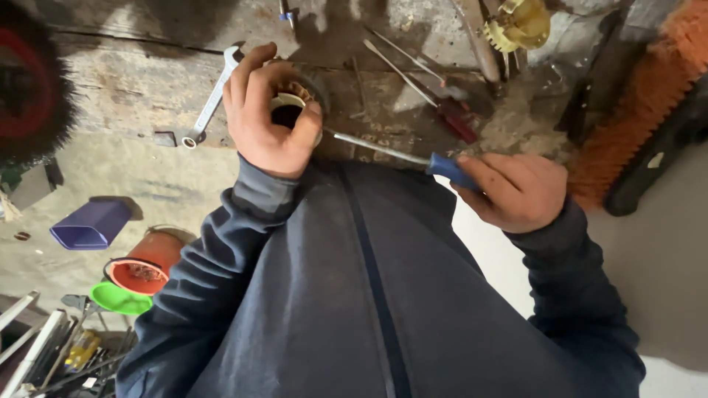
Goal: The person works on an electric motor armature at a workbench. They pull a plastic end ring off the copper windings by hand, then use a screwdriver to pry and lever the ring and seat it back around the armature, repeatedly working the ring into place with the screwdriver.
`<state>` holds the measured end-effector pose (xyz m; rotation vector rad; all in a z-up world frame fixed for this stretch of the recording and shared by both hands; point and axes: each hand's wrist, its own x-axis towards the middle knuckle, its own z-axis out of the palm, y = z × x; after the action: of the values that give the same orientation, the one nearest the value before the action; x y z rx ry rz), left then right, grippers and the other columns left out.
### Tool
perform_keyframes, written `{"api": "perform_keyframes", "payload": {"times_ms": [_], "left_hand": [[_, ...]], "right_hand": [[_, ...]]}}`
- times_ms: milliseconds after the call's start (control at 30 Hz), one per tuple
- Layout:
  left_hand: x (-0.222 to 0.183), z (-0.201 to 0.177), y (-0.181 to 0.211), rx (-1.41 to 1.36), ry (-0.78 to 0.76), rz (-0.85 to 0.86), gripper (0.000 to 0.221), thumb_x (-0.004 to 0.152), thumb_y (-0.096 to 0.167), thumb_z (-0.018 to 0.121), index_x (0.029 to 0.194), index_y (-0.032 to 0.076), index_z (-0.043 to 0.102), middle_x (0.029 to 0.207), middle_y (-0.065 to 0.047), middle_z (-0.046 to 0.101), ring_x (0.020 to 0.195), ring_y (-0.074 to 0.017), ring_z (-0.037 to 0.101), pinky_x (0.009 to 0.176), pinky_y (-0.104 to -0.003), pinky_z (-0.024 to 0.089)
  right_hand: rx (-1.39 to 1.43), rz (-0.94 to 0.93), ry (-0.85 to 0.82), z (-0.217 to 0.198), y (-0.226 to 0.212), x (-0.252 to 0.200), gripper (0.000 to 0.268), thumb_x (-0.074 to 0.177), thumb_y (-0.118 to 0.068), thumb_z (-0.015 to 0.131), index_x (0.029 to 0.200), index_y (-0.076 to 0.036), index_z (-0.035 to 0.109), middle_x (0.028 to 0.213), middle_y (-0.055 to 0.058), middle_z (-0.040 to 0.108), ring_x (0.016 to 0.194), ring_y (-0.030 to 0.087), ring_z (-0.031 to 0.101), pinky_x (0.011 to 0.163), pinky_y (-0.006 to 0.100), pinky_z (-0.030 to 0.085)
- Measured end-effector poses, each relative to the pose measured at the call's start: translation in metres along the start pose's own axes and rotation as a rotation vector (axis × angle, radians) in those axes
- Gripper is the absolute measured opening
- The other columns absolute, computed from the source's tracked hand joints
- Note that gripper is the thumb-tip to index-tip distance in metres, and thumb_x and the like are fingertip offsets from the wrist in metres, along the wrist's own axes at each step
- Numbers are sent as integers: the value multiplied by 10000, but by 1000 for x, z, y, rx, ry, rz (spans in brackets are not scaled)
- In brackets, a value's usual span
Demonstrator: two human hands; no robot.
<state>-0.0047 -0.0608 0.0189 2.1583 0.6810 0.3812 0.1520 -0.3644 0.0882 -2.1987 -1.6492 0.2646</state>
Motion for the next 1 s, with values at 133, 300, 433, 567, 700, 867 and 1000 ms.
{"api": "perform_keyframes", "payload": {"times_ms": [133, 300, 433, 567, 700, 867, 1000], "left_hand": [[-6, 7, -12, -291, 91, -58, 329, 899, 80, 682, 1200, 18, 563, 1399, -182, 567, 1304, -315, 581, 1165, -387, 458], [-3, 5, -17, -421, 58, -39, 379, 857, 30, 672, 1195, 4, 503, 1394, -212, 539, 1301, -328, 555, 1182, -391, 424], [-2, 7, -17, -401, 42, -7, 339, 851, 15, 674, 1145, 18, 507, 1405, -200, 547, 1308, -319, 566, 1143, -380, 413], [-1, 6, -20, -414, 49, 16, 405, 825, 22, 689, 1185, 27, 503, 1395, -204, 541, 1298, -328, 560, 1178, -393, 426], [0, 6, -20, -463, 58, 28, 384, 839, 19, 696, 1168, 20, 498, 1404, -200, 530, 1319, -325, 555, 1191, -388, 422], [2, 7, -18, -456, 76, -8, 413, 818, 12, 684, 1190, 24, 506, 1429, -204, 541, 1309, -326, 559, 1167, -374, 432], [2, 6, -19, -508, 82, -8, 398, 834, 5, 682, 1195, 26, 514, 1441, -199, 535, 1313, -329, 569, 1163, -367, 447]], "right_hand": [[23, 105, -19, 4, -4, 1, 403, 831, -202, 925, 1165, -60, 750, 997, 102, 723, 806, 280, 705, 673, 392, 549], [29, 226, -52, -14, -20, 9, 364, 830, -175, 912, 1138, -68, 749, 1019, 110, 730, 848, 290, 718, 722, 385, 567], [37, 214, -42, -40, -29, 21, 342, 871, -149, 916, 1153, -39, 755, 993, 108, 737, 819, 265, 720, 691, 362, 554], [26, 207, -43, -68, -46, 52, 321, 853, -139, 880, 1126, -32, 749, 959, 124, 722, 784, 264, 704, 681, 357, 548], [-173, 145, -220, -84, -54, 68, 346, 787, -226, 912, 1045, -30, 791, 739, 84, 667, 583, 223, 640, 514, 342, 478], [-302, 114, -312, -93, -60, 82, 350, 801, -336, 883, 1055, -105, 816, 680, 19, 631, 538, 195, 605, 482, 338, 444], [-431, 68, -403, -102, -68, 99, 389, 806, -399, 844, 1103, -150, 804, 715, -12, 644, 578, 185, 630, 502, 330, 447]]}}
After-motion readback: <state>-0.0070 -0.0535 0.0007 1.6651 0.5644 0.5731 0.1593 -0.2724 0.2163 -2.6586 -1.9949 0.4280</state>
